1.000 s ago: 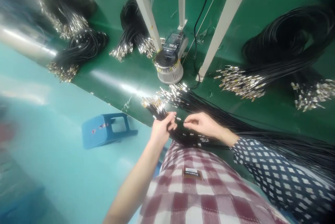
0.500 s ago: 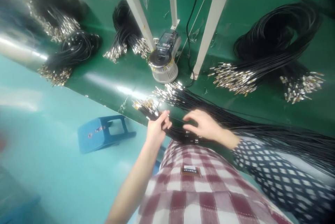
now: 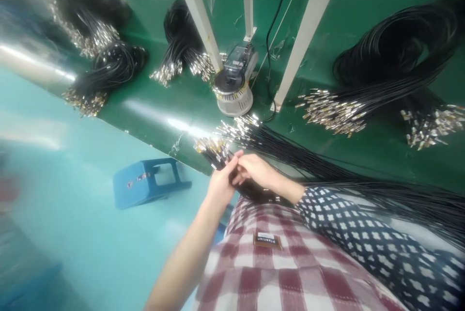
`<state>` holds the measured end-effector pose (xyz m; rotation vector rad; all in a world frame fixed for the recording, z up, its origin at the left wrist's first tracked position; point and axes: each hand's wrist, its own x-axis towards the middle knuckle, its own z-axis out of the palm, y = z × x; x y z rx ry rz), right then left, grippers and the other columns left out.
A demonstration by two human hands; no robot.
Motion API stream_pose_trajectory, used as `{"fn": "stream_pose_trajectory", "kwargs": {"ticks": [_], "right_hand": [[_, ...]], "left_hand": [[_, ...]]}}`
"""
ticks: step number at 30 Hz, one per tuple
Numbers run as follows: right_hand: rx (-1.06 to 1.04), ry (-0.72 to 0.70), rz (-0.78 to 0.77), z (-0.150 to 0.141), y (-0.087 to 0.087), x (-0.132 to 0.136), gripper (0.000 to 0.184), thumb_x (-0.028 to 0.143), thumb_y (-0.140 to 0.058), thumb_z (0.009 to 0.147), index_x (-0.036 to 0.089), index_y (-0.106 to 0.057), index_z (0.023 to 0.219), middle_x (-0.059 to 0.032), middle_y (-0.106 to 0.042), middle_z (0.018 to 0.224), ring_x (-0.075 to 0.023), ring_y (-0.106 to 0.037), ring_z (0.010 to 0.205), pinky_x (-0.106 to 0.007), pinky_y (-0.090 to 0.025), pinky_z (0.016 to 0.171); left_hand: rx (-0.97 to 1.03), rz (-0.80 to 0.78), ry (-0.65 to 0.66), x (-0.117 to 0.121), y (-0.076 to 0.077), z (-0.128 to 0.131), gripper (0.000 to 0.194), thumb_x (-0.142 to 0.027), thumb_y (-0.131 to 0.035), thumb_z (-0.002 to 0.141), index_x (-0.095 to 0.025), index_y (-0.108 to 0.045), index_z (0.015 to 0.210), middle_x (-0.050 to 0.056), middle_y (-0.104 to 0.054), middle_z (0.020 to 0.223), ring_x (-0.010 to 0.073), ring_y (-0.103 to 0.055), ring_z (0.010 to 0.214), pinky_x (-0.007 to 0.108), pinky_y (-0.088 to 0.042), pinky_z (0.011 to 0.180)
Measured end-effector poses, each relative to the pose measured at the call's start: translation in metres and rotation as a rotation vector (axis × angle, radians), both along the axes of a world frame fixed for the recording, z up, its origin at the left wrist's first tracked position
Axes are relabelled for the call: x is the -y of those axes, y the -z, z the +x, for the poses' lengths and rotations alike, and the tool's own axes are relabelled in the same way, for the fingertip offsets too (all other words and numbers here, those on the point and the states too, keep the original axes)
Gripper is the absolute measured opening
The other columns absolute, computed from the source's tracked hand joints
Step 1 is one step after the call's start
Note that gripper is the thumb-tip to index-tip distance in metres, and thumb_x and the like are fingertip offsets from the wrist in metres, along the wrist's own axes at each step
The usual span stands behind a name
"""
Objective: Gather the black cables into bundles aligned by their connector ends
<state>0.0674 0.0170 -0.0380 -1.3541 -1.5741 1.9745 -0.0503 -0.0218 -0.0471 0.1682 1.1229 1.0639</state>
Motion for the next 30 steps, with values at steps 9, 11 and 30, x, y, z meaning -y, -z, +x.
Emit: {"fn": "stream_pose_trajectory", "kwargs": {"ticks": [9,11,30], "right_hand": [[0.575,0.073,0.287,0.036,0.074,-0.039,0.014,0.027,-0.066,0.078,0.015,-0.062,0.080,-0.0151,-0.066,0.100,-0.0263,-0.061,0.098,-0.035,-0.044,0.083],[0.590,0.063,0.329,0.036,0.078,-0.038,0.010,0.024,-0.064,0.080,0.015,-0.063,0.076,-0.0132,-0.067,0.096,-0.0248,-0.062,0.093,-0.035,-0.044,0.081],[0.332,0.037,0.623,0.055,-0.007,0.018,0.020,0.038,-0.056,0.091,0.021,-0.065,0.083,-0.0006,-0.066,0.082,-0.0129,-0.055,0.071,-0.025,-0.040,0.067]], "left_hand": [[0.021,-0.013,-0.111,-0.003,0.008,-0.007,0.028,-0.033,-0.077,0.072,-0.012,-0.059,0.066,0.004,-0.063,0.077,0.0148,-0.061,0.073,0.030,-0.051,0.066],[0.058,0.021,-0.103,-0.003,0.008,-0.006,0.034,-0.037,-0.074,0.075,-0.014,-0.052,0.062,-0.001,-0.052,0.059,0.0137,-0.058,0.064,0.032,-0.051,0.068],[-0.140,0.109,-0.041,-0.008,-0.012,0.013,0.018,-0.021,-0.077,0.068,-0.010,-0.063,0.070,-0.005,-0.048,0.052,0.0014,-0.031,0.034,0.022,-0.028,0.041]]}}
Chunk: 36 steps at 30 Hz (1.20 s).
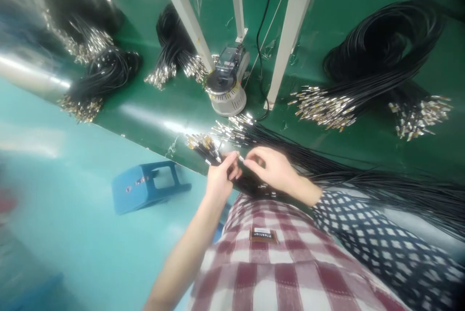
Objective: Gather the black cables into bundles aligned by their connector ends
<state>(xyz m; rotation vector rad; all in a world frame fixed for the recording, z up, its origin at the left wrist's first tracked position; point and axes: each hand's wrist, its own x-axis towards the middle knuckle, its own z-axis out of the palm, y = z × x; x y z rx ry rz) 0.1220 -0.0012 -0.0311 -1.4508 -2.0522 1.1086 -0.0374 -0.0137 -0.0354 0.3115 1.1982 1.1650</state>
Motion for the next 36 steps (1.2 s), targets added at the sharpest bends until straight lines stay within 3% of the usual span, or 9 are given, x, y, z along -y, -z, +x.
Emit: {"fn": "stream_pose_trajectory", "kwargs": {"ticks": [3,6,10,18,21,24,28,31,36], "right_hand": [[0.069,-0.084,0.096,0.001,0.009,0.007,0.021,0.033,-0.052,0.093,0.020,-0.063,0.081,-0.0020,-0.064,0.080,-0.0153,-0.055,0.075,-0.027,-0.040,0.071],[0.162,-0.198,0.122,0.038,0.033,0.027,0.023,0.034,-0.050,0.094,0.020,-0.064,0.082,-0.0050,-0.064,0.082,-0.0188,-0.055,0.080,-0.031,-0.041,0.074],[0.124,-0.103,0.077,0.064,0.047,0.037,0.021,0.040,-0.055,0.091,0.021,-0.065,0.090,-0.0076,-0.064,0.097,-0.0210,-0.056,0.092,-0.034,-0.044,0.083],[-0.102,-0.023,-0.105,-0.026,0.003,-0.005,0.030,0.028,-0.046,0.095,0.020,-0.063,0.072,0.0019,-0.065,0.065,-0.0122,-0.059,0.062,-0.024,-0.041,0.062],[-0.148,-0.138,-0.198,-0.038,-0.002,-0.019,0.031,0.025,-0.045,0.095,0.019,-0.065,0.072,0.0010,-0.069,0.067,-0.0123,-0.063,0.064,-0.023,-0.043,0.065],[-0.096,-0.221,-0.294,-0.027,0.020,-0.033,0.033,0.031,-0.044,0.097,0.019,-0.070,0.080,-0.0003,-0.071,0.073,-0.0116,-0.064,0.064,-0.022,-0.046,0.064],[0.262,-0.013,-0.195,-0.006,0.073,-0.045,0.022,0.037,-0.059,0.088,0.019,-0.071,0.087,-0.0057,-0.070,0.089,-0.0168,-0.065,0.077,-0.026,-0.046,0.067],[0.342,0.024,-0.140,-0.003,0.101,-0.045,0.012,0.029,-0.068,0.081,0.018,-0.069,0.085,-0.0097,-0.067,0.098,-0.0209,-0.063,0.084,-0.029,-0.044,0.071],[0.300,0.044,-0.117,0.002,0.099,-0.037,0.013,0.029,-0.058,0.088,0.020,-0.066,0.083,-0.0042,-0.068,0.091,-0.0168,-0.062,0.077,-0.028,-0.043,0.068]], "left_hand": [[-0.011,0.009,-0.062,0.002,0.001,-0.001,0.017,-0.021,-0.076,0.068,-0.011,-0.061,0.070,-0.006,-0.045,0.052,0.0017,-0.031,0.035,0.022,-0.028,0.041],[0.013,-0.026,-0.115,0.004,0.006,-0.004,0.019,-0.020,-0.076,0.068,-0.012,-0.060,0.070,-0.006,-0.048,0.055,0.0009,-0.029,0.035,0.021,-0.026,0.040],[0.046,-0.052,-0.099,0.006,0.008,-0.007,0.020,-0.021,-0.077,0.068,-0.012,-0.058,0.068,-0.005,-0.049,0.056,0.0006,-0.029,0.035,0.021,-0.026,0.040],[0.079,-0.039,-0.035,0.006,0.004,-0.008,0.037,-0.034,-0.078,0.070,-0.011,-0.068,0.097,-0.006,-0.048,0.054,0.0018,-0.031,0.037,0.020,-0.032,0.043],[0.084,-0.076,-0.012,0.007,0.011,-0.013,0.036,-0.035,-0.080,0.067,-0.010,-0.070,0.092,-0.007,-0.042,0.048,0.0038,-0.035,0.039,0.021,-0.035,0.045],[0.111,-0.134,-0.037,0.008,0.020,-0.019,0.033,-0.037,-0.080,0.068,-0.009,-0.070,0.082,-0.004,-0.051,0.054,0.0041,-0.038,0.041,0.022,-0.036,0.044],[0.153,-0.196,-0.141,0.007,0.029,-0.026,0.034,-0.038,-0.080,0.068,-0.011,-0.059,0.064,0.005,-0.064,0.079,0.0095,-0.056,0.060,0.027,-0.048,0.057],[0.197,-0.176,-0.110,0.006,0.029,-0.026,0.045,-0.045,-0.075,0.072,-0.015,-0.045,0.056,0.000,-0.055,0.059,0.0137,-0.059,0.062,0.032,-0.051,0.066],[0.180,-0.149,-0.093,0.006,0.028,-0.020,0.046,-0.040,-0.074,0.075,-0.018,-0.039,0.055,-0.011,-0.023,0.040,0.0036,-0.024,0.035,0.022,-0.033,0.042]]}}
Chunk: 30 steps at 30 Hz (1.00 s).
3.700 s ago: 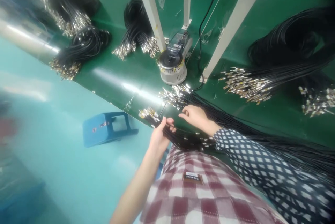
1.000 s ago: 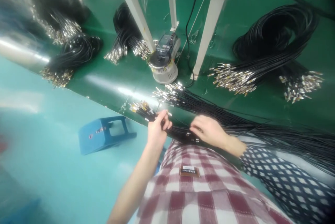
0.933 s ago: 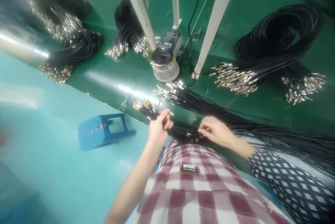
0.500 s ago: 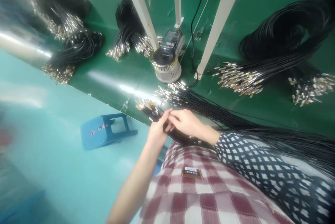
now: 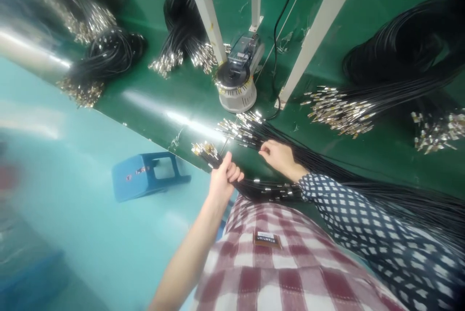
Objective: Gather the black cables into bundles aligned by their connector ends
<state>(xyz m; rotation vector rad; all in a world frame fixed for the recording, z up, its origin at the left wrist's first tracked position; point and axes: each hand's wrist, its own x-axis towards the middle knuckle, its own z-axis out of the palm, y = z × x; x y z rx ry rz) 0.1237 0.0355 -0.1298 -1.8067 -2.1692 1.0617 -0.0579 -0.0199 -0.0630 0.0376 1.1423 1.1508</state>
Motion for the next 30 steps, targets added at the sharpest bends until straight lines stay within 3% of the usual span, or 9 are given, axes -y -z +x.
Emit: {"fn": "stream_pose_trajectory", "kwargs": {"ticks": [3,7,11,15,18,21,26,28,30], "right_hand": [[-0.158,0.005,-0.042,0.019,-0.021,0.014,0.015,0.034,-0.059,0.087,0.020,-0.064,0.085,-0.0002,-0.068,0.079,-0.0129,-0.060,0.067,-0.024,-0.044,0.064],[-0.443,0.006,-0.086,0.047,-0.048,0.044,0.017,0.034,-0.059,0.087,0.018,-0.062,0.082,0.0000,-0.063,0.070,-0.0121,-0.055,0.060,-0.023,-0.043,0.058],[-0.424,-0.096,-0.005,0.065,-0.060,0.067,0.020,0.036,-0.056,0.090,0.019,-0.061,0.082,-0.0022,-0.064,0.073,-0.0132,-0.056,0.063,-0.025,-0.043,0.059],[-0.350,-0.211,0.039,0.086,-0.065,0.075,0.023,0.038,-0.051,0.093,0.019,-0.062,0.083,-0.0045,-0.066,0.078,-0.0148,-0.058,0.068,-0.027,-0.045,0.064],[-0.281,-0.295,-0.037,0.097,-0.073,0.070,0.025,0.041,-0.055,0.090,0.020,-0.063,0.080,-0.0031,-0.066,0.074,-0.0148,-0.058,0.066,-0.027,-0.043,0.063],[-0.283,-0.286,-0.141,0.079,-0.090,0.052,0.028,0.046,-0.058,0.087,0.021,-0.066,0.078,-0.0016,-0.068,0.076,-0.0143,-0.058,0.067,-0.026,-0.041,0.061],[-0.260,-0.106,-0.036,-0.014,-0.117,0.014,0.032,0.044,-0.047,0.094,0.021,-0.066,0.084,-0.0002,-0.068,0.081,-0.0135,-0.058,0.072,-0.025,-0.036,0.063],[-0.213,-0.144,-0.003,-0.035,-0.118,0.012,0.032,0.038,-0.042,0.097,0.020,-0.063,0.082,-0.0005,-0.068,0.079,-0.0132,-0.058,0.070,-0.025,-0.035,0.063],[-0.158,-0.260,0.076,-0.027,-0.111,0.022,0.029,0.033,-0.042,0.097,0.019,-0.062,0.080,-0.0020,-0.067,0.079,-0.0144,-0.057,0.072,-0.026,-0.035,0.066]], "left_hand": [[-0.047,0.009,0.006,-0.002,-0.002,0.003,0.026,-0.031,-0.077,0.072,-0.016,-0.056,0.072,-0.013,-0.022,0.040,0.0035,-0.020,0.034,0.020,-0.026,0.039],[-0.068,0.029,0.047,-0.010,-0.007,0.005,0.033,-0.029,-0.078,0.071,-0.013,-0.063,0.097,-0.010,-0.039,0.047,0.0021,-0.023,0.035,0.020,-0.026,0.040],[-0.071,0.054,0.017,-0.015,-0.012,0.008,0.033,-0.030,-0.076,0.073,-0.013,-0.063,0.098,-0.004,-0.052,0.058,0.0014,-0.027,0.036,0.021,-0.030,0.041],[-0.057,0.067,-0.042,-0.012,-0.013,0.010,0.025,-0.032,-0.073,0.076,-0.015,-0.062,0.091,-0.004,-0.055,0.060,0.0020,-0.029,0.037,0.021,-0.033,0.042],[-0.076,0.051,-0.053,-0.007,-0.013,0.011,0.023,-0.029,-0.072,0.077,-0.012,-0.064,0.089,-0.005,-0.050,0.055,0.0020,-0.028,0.036,0.021,-0.032,0.042],[-0.083,0.059,-0.033,-0.004,-0.016,0.012,0.022,-0.026,-0.073,0.076,-0.011,-0.065,0.089,-0.008,-0.040,0.051,0.0019,-0.027,0.036,0.020,-0.032,0.041],[-0.095,0.084,-0.006,-0.003,-0.021,0.015,0.025,-0.029,-0.076,0.073,-0.011,-0.066,0.086,-0.009,-0.035,0.049,0.0024,-0.030,0.036,0.020,-0.033,0.041],[-0.093,0.082,-0.019,-0.003,-0.021,0.014,0.025,-0.030,-0.076,0.072,-0.011,-0.066,0.084,-0.009,-0.034,0.048,0.0027,-0.030,0.036,0.020,-0.033,0.040],[-0.076,0.068,-0.039,-0.003,-0.018,0.012,0.023,-0.029,-0.075,0.073,-0.012,-0.066,0.085,-0.010,-0.034,0.048,0.0025,-0.029,0.036,0.020,-0.033,0.041]]}}
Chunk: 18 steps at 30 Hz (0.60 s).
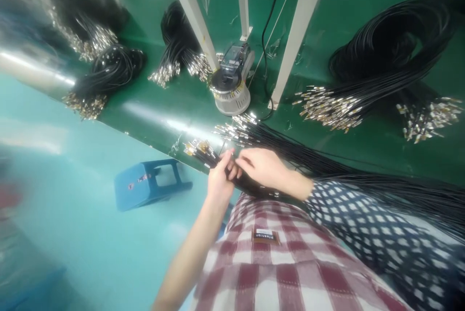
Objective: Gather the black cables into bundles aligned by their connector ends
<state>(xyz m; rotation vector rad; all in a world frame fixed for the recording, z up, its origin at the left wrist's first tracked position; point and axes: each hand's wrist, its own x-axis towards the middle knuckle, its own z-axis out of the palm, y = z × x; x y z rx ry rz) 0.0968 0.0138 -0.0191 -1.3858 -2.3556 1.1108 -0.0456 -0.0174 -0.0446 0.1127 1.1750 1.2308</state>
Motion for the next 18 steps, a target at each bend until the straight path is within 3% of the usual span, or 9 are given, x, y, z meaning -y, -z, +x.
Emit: {"fn": "stream_pose_trajectory", "kwargs": {"ticks": [2,4,7,10,15,18], "right_hand": [[0.049,-0.134,0.119,0.032,0.012,0.019,0.029,0.034,-0.044,0.097,0.019,-0.061,0.079,-0.0043,-0.065,0.079,-0.0170,-0.056,0.076,-0.029,-0.037,0.070],[0.084,-0.200,0.136,0.073,0.023,0.039,0.033,0.034,-0.041,0.098,0.018,-0.061,0.077,-0.0053,-0.062,0.077,-0.0180,-0.054,0.076,-0.030,-0.038,0.071],[0.083,-0.112,0.102,0.105,0.029,0.055,0.030,0.040,-0.046,0.096,0.019,-0.062,0.081,-0.0065,-0.064,0.087,-0.0189,-0.055,0.081,-0.031,-0.042,0.074],[0.028,-0.017,0.067,0.081,0.024,0.050,0.025,0.041,-0.048,0.095,0.021,-0.063,0.090,-0.0055,-0.066,0.093,-0.0189,-0.057,0.088,-0.030,-0.043,0.077],[-0.024,0.055,-0.040,0.011,0.012,0.023,0.033,0.028,-0.038,0.099,0.020,-0.061,0.077,-0.0002,-0.065,0.072,-0.0135,-0.058,0.068,-0.025,-0.038,0.065],[-0.070,-0.034,-0.118,-0.001,0.021,-0.001,0.033,0.031,-0.041,0.098,0.019,-0.065,0.079,-0.0010,-0.068,0.076,-0.0131,-0.059,0.067,-0.024,-0.038,0.063]], "left_hand": [[0.028,-0.027,-0.019,0.000,0.004,-0.003,0.021,-0.027,-0.074,0.076,-0.012,-0.065,0.087,-0.010,-0.033,0.049,0.0021,-0.027,0.036,0.020,-0.032,0.041],[0.053,-0.052,-0.032,0.000,0.007,-0.005,0.020,-0.027,-0.072,0.077,-0.012,-0.065,0.088,-0.010,-0.032,0.049,0.0019,-0.025,0.036,0.020,-0.032,0.041],[0.073,-0.060,-0.020,-0.001,0.010,-0.006,0.022,-0.027,-0.073,0.077,-0.011,-0.065,0.090,-0.010,-0.032,0.050,0.0021,-0.026,0.037,0.020,-0.032,0.041],[0.067,-0.057,-0.010,-0.003,0.006,-0.004,0.023,-0.027,-0.074,0.076,-0.011,-0.065,0.090,-0.010,-0.032,0.050,0.0022,-0.025,0.036,0.020,-0.033,0.041],[0.061,-0.015,0.046,-0.004,-0.003,-0.002,0.037,-0.037,-0.074,0.075,-0.011,-0.066,0.101,-0.008,-0.039,0.054,0.0022,-0.029,0.038,0.021,-0.035,0.043],[0.040,-0.042,0.094,-0.003,0.001,-0.004,0.033,-0.036,-0.078,0.070,-0.010,-0.068,0.088,-0.005,-0.049,0.059,0.0023,-0.033,0.039,0.022,-0.037,0.044]]}}
